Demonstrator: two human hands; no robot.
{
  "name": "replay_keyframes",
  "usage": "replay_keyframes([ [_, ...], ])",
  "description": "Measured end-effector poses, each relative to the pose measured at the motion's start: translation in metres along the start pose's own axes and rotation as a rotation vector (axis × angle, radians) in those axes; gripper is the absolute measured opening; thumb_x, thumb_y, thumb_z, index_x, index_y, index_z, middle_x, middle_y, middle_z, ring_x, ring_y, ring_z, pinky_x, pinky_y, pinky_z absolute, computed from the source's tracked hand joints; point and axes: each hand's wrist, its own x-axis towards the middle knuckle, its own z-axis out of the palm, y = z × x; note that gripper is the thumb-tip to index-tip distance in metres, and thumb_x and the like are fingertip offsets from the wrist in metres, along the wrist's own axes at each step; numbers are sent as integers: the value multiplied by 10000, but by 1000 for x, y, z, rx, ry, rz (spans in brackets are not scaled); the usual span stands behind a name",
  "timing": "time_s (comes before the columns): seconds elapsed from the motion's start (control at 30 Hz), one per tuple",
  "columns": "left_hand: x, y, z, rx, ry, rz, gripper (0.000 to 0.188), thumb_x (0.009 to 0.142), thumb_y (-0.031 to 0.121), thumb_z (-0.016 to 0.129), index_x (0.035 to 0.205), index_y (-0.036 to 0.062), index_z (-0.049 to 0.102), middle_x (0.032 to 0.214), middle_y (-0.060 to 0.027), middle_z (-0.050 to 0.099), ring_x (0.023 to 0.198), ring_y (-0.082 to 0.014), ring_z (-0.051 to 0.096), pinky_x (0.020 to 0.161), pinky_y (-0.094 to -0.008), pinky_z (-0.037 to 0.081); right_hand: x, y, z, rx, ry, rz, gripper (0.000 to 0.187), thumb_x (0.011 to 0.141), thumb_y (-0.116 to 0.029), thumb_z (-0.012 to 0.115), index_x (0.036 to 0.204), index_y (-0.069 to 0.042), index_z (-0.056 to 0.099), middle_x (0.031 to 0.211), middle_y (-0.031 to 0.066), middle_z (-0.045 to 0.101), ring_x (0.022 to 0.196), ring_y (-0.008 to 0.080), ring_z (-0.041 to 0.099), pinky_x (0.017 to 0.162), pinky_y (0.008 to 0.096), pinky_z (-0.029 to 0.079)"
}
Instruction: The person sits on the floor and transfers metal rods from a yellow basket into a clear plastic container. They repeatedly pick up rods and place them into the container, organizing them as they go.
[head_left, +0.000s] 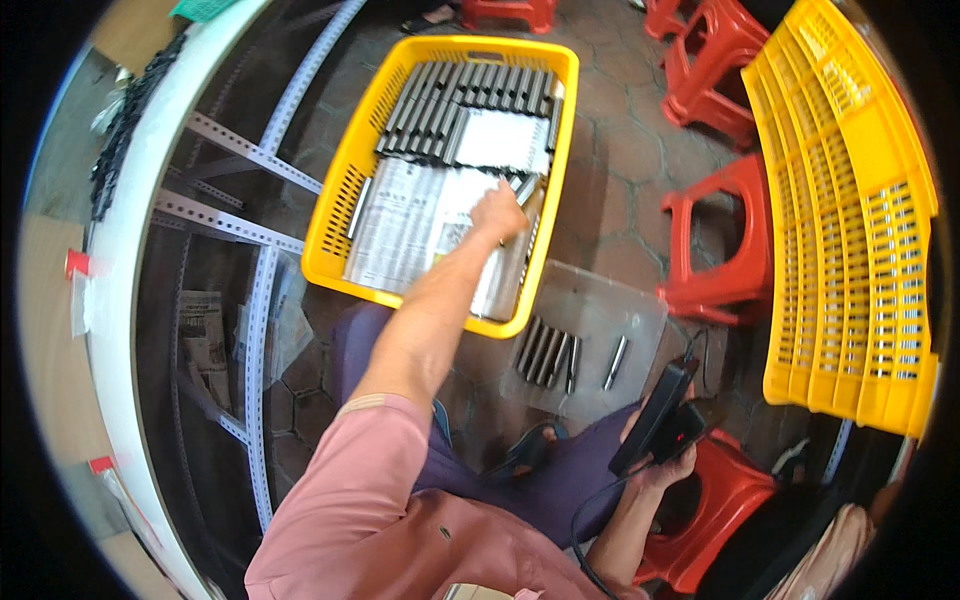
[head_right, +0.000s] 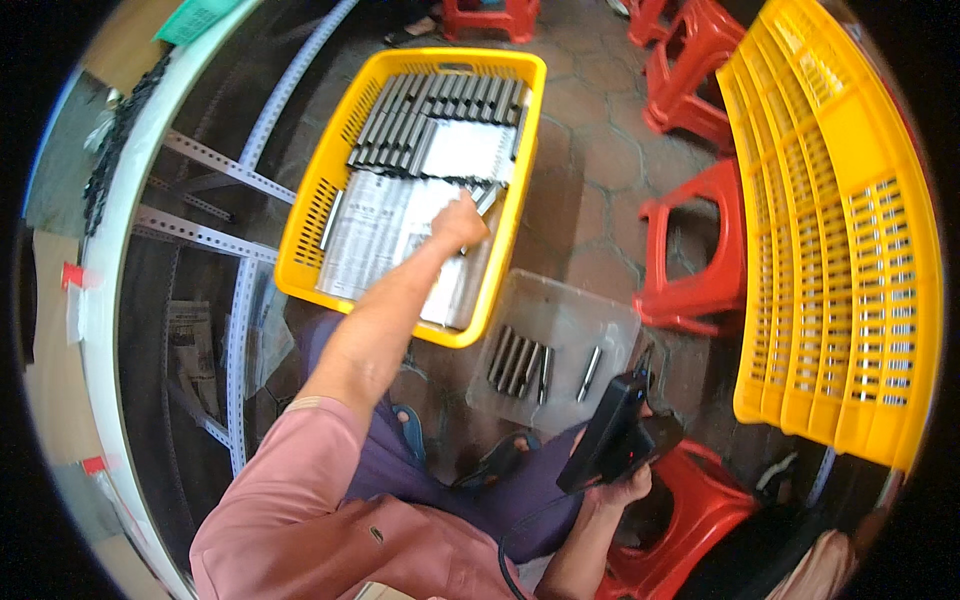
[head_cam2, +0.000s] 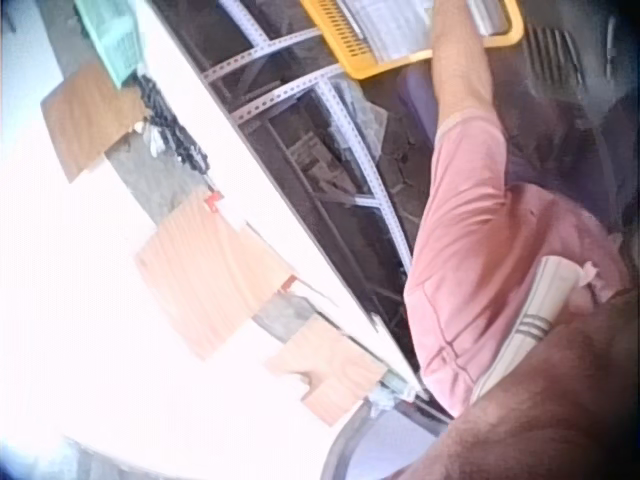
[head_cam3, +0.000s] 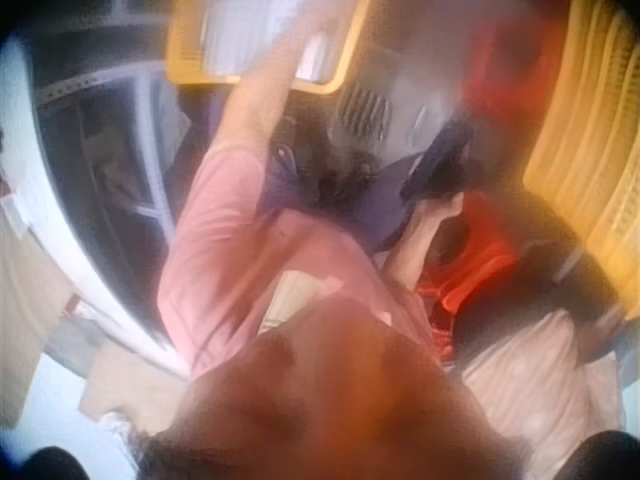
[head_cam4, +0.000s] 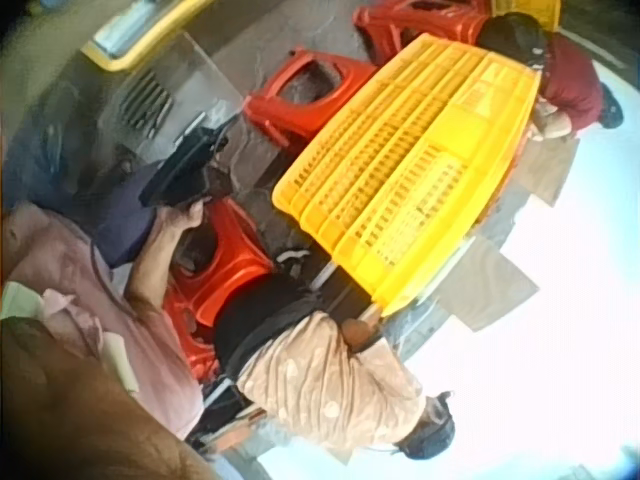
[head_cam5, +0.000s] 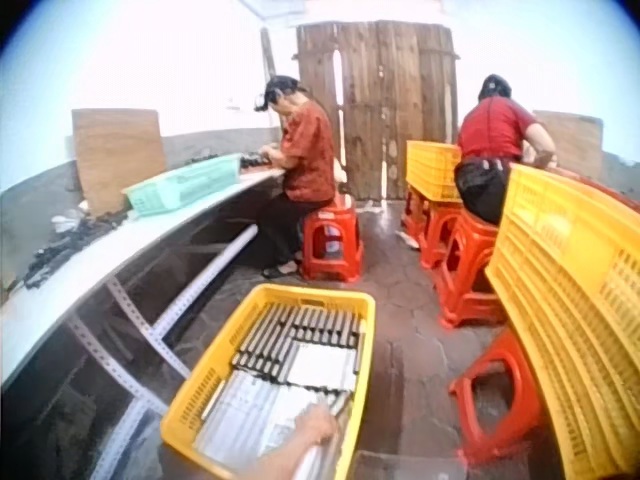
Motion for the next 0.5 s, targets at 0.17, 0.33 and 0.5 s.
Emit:
replay_keyframes([
  [0.17,-51,31,-66,-530,103,185,737,711,271,799,1269,-59,448,1118,-275,658,1026,-398,664,898,-445,529,-2,-6,-18,7,-13,-26,915,782,-516,756,1520,-144,362,1157,253,522,783,320,651,575,392,579],
  [0.33,-180,82,-53,-747,63,542,706,709,188,771,1275,-50,422,1052,-270,652,972,-379,673,864,-431,537,-2,-17,-17,117,-103,-2,873,802,-498,759,1506,-143,384,1202,251,501,882,338,641,616,416,585],
  [0.5,-220,69,151,-712,-494,242,809,688,195,811,1331,-49,385,1035,-274,664,963,-384,684,857,-442,546,-6,-17,-7,72,1,26,891,775,-501,788,1457,-95,383,1228,216,499,854,309,597,601,393,544],
])
